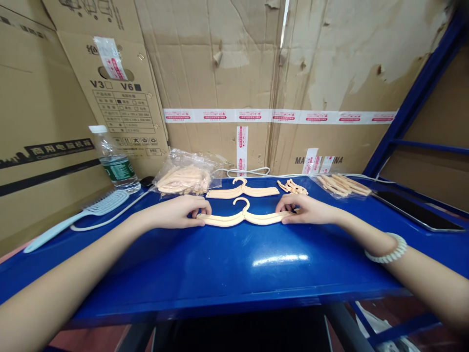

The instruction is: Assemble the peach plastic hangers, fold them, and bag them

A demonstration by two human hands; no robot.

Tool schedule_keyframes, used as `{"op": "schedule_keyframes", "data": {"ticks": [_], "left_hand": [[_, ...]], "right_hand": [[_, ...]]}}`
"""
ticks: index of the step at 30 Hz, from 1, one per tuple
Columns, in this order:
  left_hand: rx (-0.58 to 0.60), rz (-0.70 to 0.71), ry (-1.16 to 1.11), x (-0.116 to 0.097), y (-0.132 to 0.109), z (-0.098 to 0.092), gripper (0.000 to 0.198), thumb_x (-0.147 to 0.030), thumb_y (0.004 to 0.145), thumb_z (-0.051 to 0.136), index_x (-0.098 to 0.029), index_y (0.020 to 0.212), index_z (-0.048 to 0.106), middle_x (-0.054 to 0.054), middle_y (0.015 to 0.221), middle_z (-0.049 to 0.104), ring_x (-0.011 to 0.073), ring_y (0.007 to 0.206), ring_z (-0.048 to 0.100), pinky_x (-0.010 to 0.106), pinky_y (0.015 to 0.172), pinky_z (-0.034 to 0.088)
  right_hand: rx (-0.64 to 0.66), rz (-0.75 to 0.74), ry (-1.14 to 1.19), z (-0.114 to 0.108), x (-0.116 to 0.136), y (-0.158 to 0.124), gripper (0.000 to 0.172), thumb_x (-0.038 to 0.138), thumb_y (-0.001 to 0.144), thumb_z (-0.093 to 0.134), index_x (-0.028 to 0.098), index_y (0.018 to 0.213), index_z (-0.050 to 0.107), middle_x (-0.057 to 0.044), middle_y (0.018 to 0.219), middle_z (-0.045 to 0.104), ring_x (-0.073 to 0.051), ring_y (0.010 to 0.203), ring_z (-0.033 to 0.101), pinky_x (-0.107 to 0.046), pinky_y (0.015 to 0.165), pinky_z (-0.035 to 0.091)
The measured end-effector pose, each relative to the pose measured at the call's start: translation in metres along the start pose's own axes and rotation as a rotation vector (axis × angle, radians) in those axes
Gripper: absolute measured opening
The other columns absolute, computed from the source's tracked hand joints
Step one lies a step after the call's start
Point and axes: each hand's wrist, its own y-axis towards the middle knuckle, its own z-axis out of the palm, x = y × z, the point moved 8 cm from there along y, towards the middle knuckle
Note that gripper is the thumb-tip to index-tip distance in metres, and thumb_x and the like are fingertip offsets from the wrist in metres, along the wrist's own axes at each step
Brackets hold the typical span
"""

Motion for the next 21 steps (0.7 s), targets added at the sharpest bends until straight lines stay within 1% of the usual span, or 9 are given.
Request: {"op": "schedule_keyframes", "data": {"ticks": [2, 4, 6, 9, 10, 12, 14, 16, 21], "left_hand": [[0.008, -0.001, 0.003, 0.002, 0.0, 0.0, 0.021, -0.032, 0.085, 0.055, -0.019, 0.098, 0.063, 0.004, 0.088, 0.064, 0.0167, 0.074, 0.058, 0.025, 0.066, 0.044], [0.014, -0.014, 0.002, 0.006, -0.001, -0.001, 0.025, -0.034, 0.084, 0.056, -0.018, 0.102, 0.063, 0.005, 0.092, 0.065, 0.0173, 0.076, 0.059, 0.026, 0.067, 0.045], [0.003, -0.034, -0.003, 0.011, -0.002, -0.004, 0.031, -0.037, 0.083, 0.057, -0.019, 0.107, 0.063, 0.005, 0.096, 0.065, 0.0177, 0.078, 0.059, 0.026, 0.068, 0.046], [-0.027, -0.051, -0.003, 0.018, -0.005, -0.007, 0.036, -0.04, 0.081, 0.061, -0.021, 0.111, 0.063, 0.005, 0.099, 0.065, 0.0184, 0.082, 0.06, 0.026, 0.069, 0.047], [-0.032, -0.052, -0.002, 0.019, -0.005, -0.008, 0.036, -0.041, 0.08, 0.062, -0.021, 0.111, 0.063, 0.005, 0.1, 0.065, 0.0186, 0.083, 0.061, 0.026, 0.07, 0.047], [-0.031, -0.051, -0.002, 0.021, -0.005, -0.008, 0.036, -0.042, 0.08, 0.062, -0.022, 0.11, 0.064, 0.005, 0.101, 0.066, 0.0186, 0.083, 0.061, 0.027, 0.072, 0.047], [-0.016, -0.041, -0.001, 0.021, -0.005, -0.007, 0.033, -0.041, 0.082, 0.061, -0.021, 0.108, 0.065, 0.005, 0.101, 0.066, 0.0182, 0.083, 0.06, 0.027, 0.072, 0.048], [0.008, -0.028, -0.002, 0.019, -0.004, -0.005, 0.028, -0.038, 0.084, 0.059, -0.021, 0.104, 0.066, 0.005, 0.099, 0.067, 0.0177, 0.082, 0.06, 0.027, 0.073, 0.047], [0.026, -0.028, -0.011, 0.02, -0.002, -0.004, 0.025, -0.035, 0.085, 0.057, -0.021, 0.102, 0.068, 0.004, 0.098, 0.068, 0.0174, 0.082, 0.061, 0.026, 0.073, 0.048]], "right_hand": [[-0.007, -0.008, -0.004, 0.0, 0.0, 0.0, 0.036, 0.047, 0.081, 0.065, 0.016, 0.098, 0.068, -0.006, 0.088, 0.065, -0.016, 0.076, 0.054, -0.029, 0.068, 0.043], [-0.063, 0.005, -0.009, -0.006, -0.001, -0.001, 0.039, 0.049, 0.076, 0.069, 0.017, 0.098, 0.068, -0.006, 0.087, 0.065, -0.017, 0.076, 0.055, -0.029, 0.067, 0.043], [-0.228, 0.051, 0.001, -0.021, -0.006, -0.004, 0.039, 0.051, 0.076, 0.068, 0.016, 0.094, 0.069, -0.005, 0.084, 0.066, -0.017, 0.074, 0.056, -0.029, 0.066, 0.044], [-0.549, 0.165, 0.053, -0.052, -0.02, -0.018, 0.036, 0.051, 0.082, 0.059, 0.016, 0.08, 0.066, -0.004, 0.073, 0.065, -0.016, 0.066, 0.057, -0.028, 0.061, 0.043], [-0.627, 0.201, 0.069, -0.06, -0.025, -0.023, 0.036, 0.051, 0.083, 0.058, 0.016, 0.077, 0.065, -0.004, 0.07, 0.065, -0.016, 0.063, 0.057, -0.028, 0.059, 0.043], [-0.719, 0.261, 0.073, -0.071, -0.034, -0.031, 0.034, 0.049, 0.081, 0.06, 0.017, 0.074, 0.065, -0.004, 0.067, 0.065, -0.016, 0.06, 0.057, -0.028, 0.057, 0.043], [-0.767, 0.305, 0.048, -0.077, -0.04, -0.037, 0.032, 0.048, 0.079, 0.062, 0.017, 0.074, 0.066, -0.005, 0.067, 0.066, -0.017, 0.06, 0.058, -0.028, 0.056, 0.044], [-0.784, 0.333, 0.026, -0.079, -0.043, -0.039, 0.031, 0.047, 0.078, 0.063, 0.016, 0.074, 0.067, -0.005, 0.068, 0.067, -0.017, 0.06, 0.059, -0.028, 0.056, 0.045], [-0.78, 0.307, 0.035, -0.075, -0.041, -0.037, 0.029, 0.044, 0.079, 0.06, 0.017, 0.072, 0.066, -0.004, 0.065, 0.065, -0.016, 0.057, 0.057, -0.027, 0.055, 0.043]]}}
